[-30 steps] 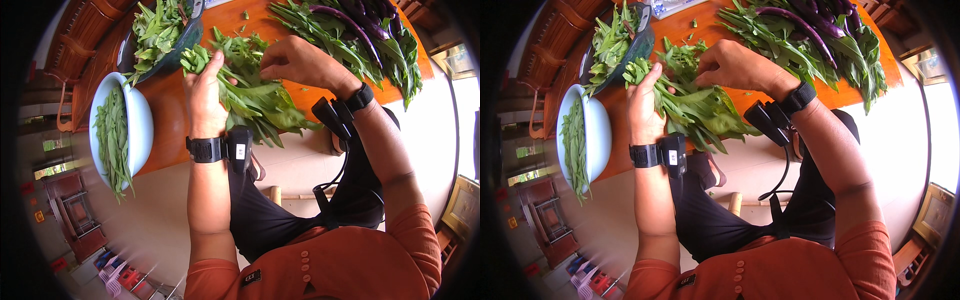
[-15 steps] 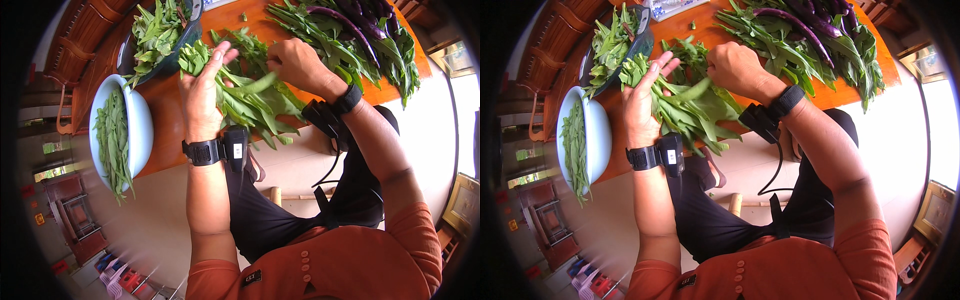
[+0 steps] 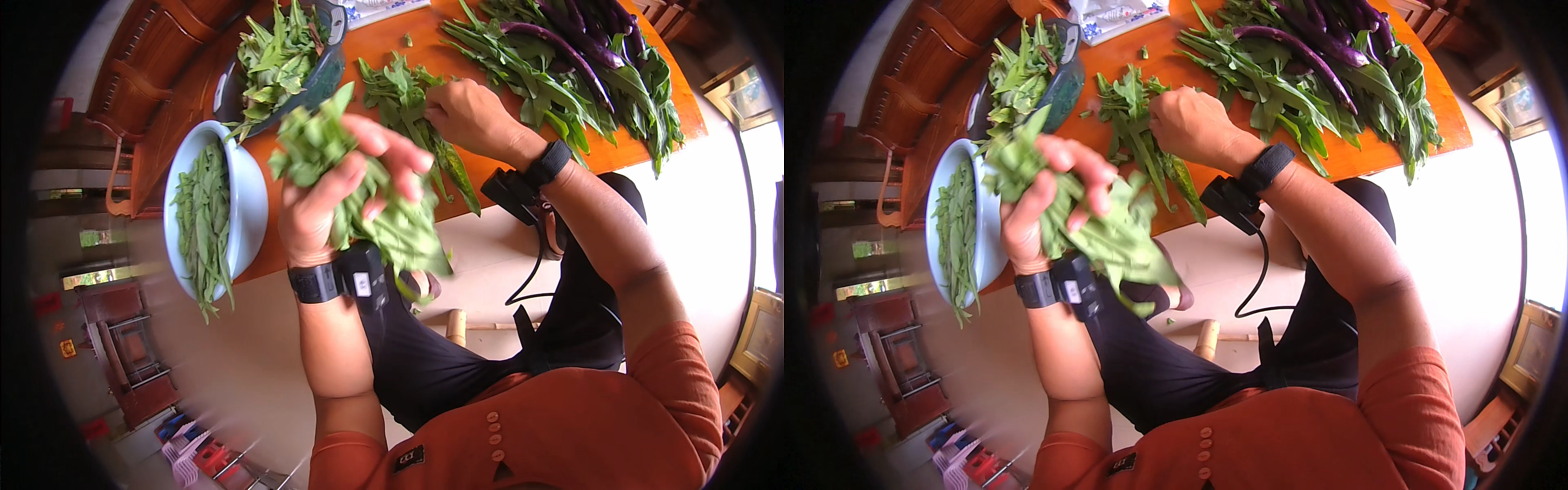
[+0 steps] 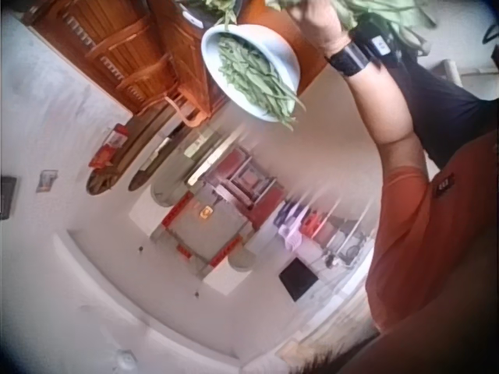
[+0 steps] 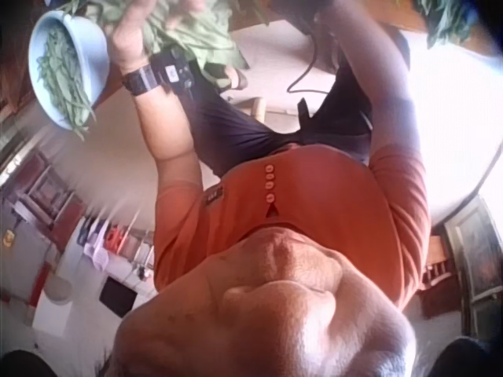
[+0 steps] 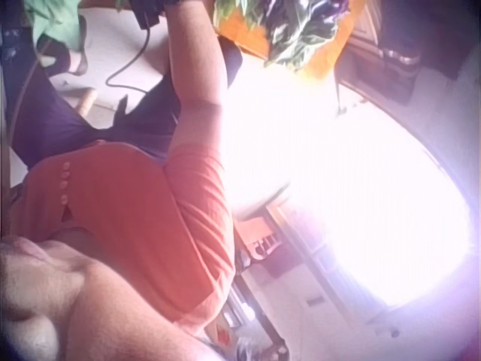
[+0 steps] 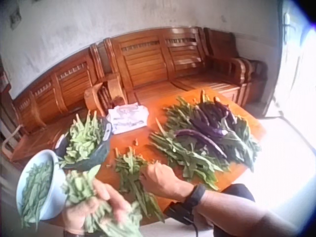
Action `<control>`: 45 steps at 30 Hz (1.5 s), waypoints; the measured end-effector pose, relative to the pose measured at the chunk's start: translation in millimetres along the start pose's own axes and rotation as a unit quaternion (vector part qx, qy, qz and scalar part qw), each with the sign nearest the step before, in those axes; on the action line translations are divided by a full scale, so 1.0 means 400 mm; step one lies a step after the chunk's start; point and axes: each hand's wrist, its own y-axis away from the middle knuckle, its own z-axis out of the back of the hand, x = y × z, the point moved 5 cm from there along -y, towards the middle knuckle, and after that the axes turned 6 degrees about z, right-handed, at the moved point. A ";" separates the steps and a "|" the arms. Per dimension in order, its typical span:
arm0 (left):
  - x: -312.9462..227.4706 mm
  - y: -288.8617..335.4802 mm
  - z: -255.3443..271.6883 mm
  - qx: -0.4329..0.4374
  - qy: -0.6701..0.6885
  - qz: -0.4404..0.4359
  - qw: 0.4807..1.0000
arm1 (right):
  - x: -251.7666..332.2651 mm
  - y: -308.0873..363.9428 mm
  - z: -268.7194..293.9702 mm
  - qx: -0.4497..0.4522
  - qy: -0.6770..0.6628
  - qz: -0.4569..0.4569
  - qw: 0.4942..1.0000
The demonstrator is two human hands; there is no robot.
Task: The person strips leaves from green leafy vegetable stems by hand and places the leaves into a white bowl.
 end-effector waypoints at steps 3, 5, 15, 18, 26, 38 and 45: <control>-0.042 0.027 -0.008 0.122 0.132 -0.067 0.981 | 0.005 -0.002 0.028 -0.027 0.086 0.013 0.996; -0.056 0.036 -0.006 0.104 0.153 -0.113 0.976 | -0.016 0.000 0.059 -0.037 0.167 0.024 0.985; 0.024 -0.024 -0.028 -0.054 0.128 -0.007 0.990 | -0.162 0.053 0.200 -0.072 0.308 0.007 0.949; 0.069 -0.054 -0.040 -0.104 0.100 0.041 0.989 | -0.179 0.047 0.236 -0.092 0.161 -0.062 0.981; 0.157 -0.099 -0.019 -0.184 0.067 0.097 0.976 | -0.154 0.052 0.321 -0.094 -0.576 -0.106 0.805; 0.171 -0.164 -0.039 -0.239 0.018 0.096 0.966 | -0.137 0.045 0.331 -0.018 -0.579 -0.074 0.811; 0.115 -0.147 -0.005 -0.340 -0.008 0.037 0.940 | -0.039 0.051 0.226 0.150 -0.362 -0.020 0.920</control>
